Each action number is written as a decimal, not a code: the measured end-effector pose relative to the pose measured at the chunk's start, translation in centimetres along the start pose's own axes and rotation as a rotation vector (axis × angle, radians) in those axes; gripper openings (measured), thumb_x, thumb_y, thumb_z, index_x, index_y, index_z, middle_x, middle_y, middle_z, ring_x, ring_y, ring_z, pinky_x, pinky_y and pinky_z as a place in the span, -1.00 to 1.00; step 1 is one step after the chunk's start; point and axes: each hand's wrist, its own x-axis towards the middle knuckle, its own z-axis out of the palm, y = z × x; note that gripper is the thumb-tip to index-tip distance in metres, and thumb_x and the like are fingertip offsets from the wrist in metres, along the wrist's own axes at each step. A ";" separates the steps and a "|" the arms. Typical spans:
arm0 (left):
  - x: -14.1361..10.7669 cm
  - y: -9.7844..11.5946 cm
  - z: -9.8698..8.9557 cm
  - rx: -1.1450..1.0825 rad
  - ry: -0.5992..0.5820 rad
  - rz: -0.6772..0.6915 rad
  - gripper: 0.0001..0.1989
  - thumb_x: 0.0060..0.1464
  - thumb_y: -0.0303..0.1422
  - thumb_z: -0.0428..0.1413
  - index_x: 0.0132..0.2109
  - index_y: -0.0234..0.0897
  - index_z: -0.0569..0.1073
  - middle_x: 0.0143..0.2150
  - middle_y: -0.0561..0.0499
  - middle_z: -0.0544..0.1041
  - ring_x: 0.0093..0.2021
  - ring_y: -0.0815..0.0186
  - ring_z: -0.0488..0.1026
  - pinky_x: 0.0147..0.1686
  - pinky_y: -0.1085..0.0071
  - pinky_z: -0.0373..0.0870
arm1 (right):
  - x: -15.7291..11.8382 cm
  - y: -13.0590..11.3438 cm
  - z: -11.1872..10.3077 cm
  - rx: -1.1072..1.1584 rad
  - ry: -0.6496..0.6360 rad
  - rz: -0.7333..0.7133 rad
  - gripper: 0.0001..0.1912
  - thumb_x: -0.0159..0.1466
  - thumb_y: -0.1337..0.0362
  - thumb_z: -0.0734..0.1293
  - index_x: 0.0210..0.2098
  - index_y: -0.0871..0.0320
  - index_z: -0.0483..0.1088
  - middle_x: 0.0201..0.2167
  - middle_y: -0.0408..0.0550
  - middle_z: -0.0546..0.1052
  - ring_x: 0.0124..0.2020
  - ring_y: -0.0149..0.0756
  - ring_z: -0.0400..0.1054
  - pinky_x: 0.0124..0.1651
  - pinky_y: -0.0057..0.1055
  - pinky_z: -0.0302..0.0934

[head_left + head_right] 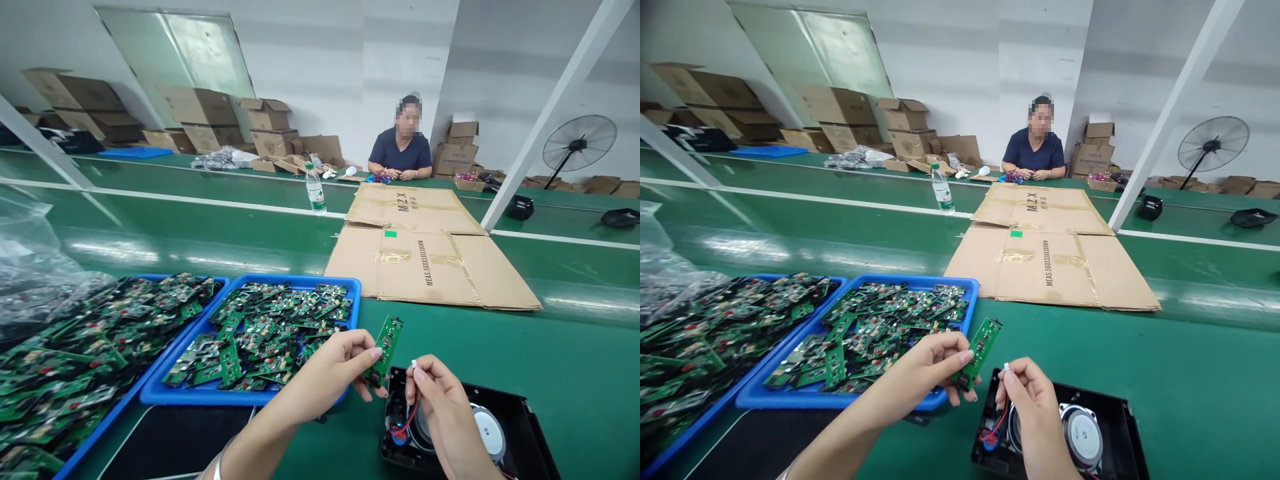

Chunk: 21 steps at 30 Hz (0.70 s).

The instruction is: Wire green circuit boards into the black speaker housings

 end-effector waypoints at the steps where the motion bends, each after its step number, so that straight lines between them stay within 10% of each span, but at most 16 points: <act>1: 0.0 -0.1 0.0 -0.007 -0.002 0.003 -0.72 0.03 -0.13 0.08 -0.42 -0.25 0.25 -0.50 0.12 0.42 -0.48 0.25 0.54 -0.56 0.47 0.34 | 0.0 0.0 -0.1 -0.010 -0.002 0.007 -0.69 0.12 0.03 0.38 -0.44 0.17 0.37 -0.61 -0.20 0.35 -0.55 -0.46 0.17 -0.44 -0.53 0.10; 14: -1.2 0.6 -2.1 0.556 0.069 0.316 -0.74 -0.10 -0.44 0.26 -0.21 -0.14 0.44 -0.20 0.08 0.49 -0.13 0.24 0.39 -0.09 0.36 0.23 | -0.1 -0.5 -0.5 -0.063 0.031 0.036 -0.64 0.11 -0.01 0.37 -0.49 0.17 0.30 -0.62 -0.25 0.24 -0.57 -0.49 0.07 -0.50 -0.57 0.03; 21: -0.3 -0.3 -1.5 -0.109 -0.124 0.269 -0.57 -0.13 -0.49 0.28 -0.09 -0.14 0.36 -0.23 0.06 0.51 -0.18 0.24 0.49 -0.22 0.38 0.38 | -0.8 -1.5 0.0 -0.378 -0.107 -0.004 -0.63 0.17 0.00 0.28 -0.53 0.18 0.28 -0.62 -0.23 0.19 -0.56 -0.47 0.03 -0.50 -0.52 0.01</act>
